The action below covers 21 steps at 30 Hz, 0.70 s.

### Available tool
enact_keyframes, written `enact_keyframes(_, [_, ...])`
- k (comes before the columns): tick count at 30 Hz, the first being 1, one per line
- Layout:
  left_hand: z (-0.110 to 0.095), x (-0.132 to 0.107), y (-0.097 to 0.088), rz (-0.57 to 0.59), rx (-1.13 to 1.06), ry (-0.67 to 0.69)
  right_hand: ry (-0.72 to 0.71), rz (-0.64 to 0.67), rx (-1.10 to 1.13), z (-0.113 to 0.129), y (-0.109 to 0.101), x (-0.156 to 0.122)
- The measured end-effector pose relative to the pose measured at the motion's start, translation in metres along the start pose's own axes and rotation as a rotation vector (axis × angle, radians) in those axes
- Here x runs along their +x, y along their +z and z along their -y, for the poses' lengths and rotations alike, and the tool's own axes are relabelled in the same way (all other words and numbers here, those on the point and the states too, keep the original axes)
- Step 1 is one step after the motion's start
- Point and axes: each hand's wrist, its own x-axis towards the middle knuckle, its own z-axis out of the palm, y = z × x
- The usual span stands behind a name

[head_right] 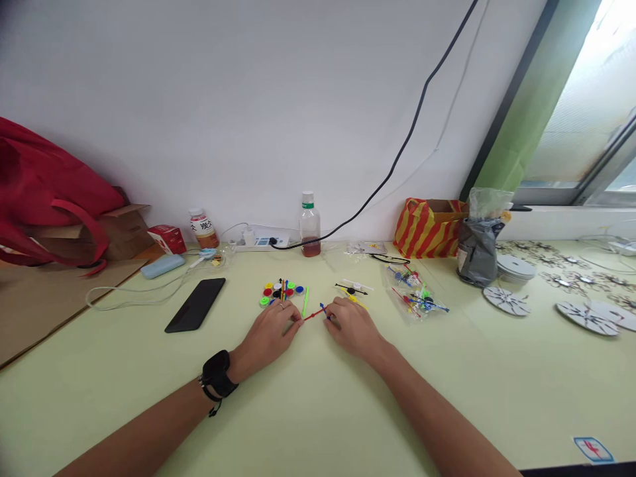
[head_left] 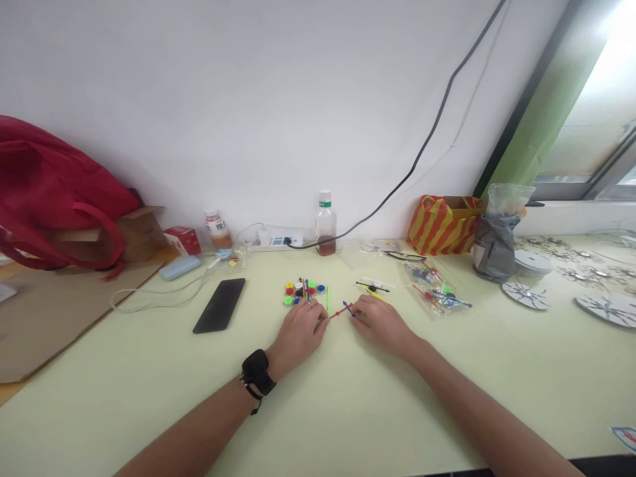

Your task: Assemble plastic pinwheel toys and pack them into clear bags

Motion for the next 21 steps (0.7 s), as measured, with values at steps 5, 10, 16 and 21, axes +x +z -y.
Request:
enact_keyframes(5, [0.001, 0.000, -0.001, -0.032, 0.040, -0.056, -0.046, -0.003, -0.073, -0.002, 0.000, -0.001])
enact_keyframes(10, [0.001, 0.001, -0.002, -0.004, 0.014, -0.035, -0.092, -0.048, -0.052, -0.005, 0.005, -0.002])
enact_keyframes(16, [-0.003, 0.003, -0.006, 0.011, 0.016, -0.004, -0.066, -0.103, -0.007, -0.005, 0.008, -0.003])
enact_keyframes(21, [0.003, 0.009, -0.013, -0.092, -0.026, -0.118, -0.004, -0.089, 0.019, -0.003, 0.002, -0.004])
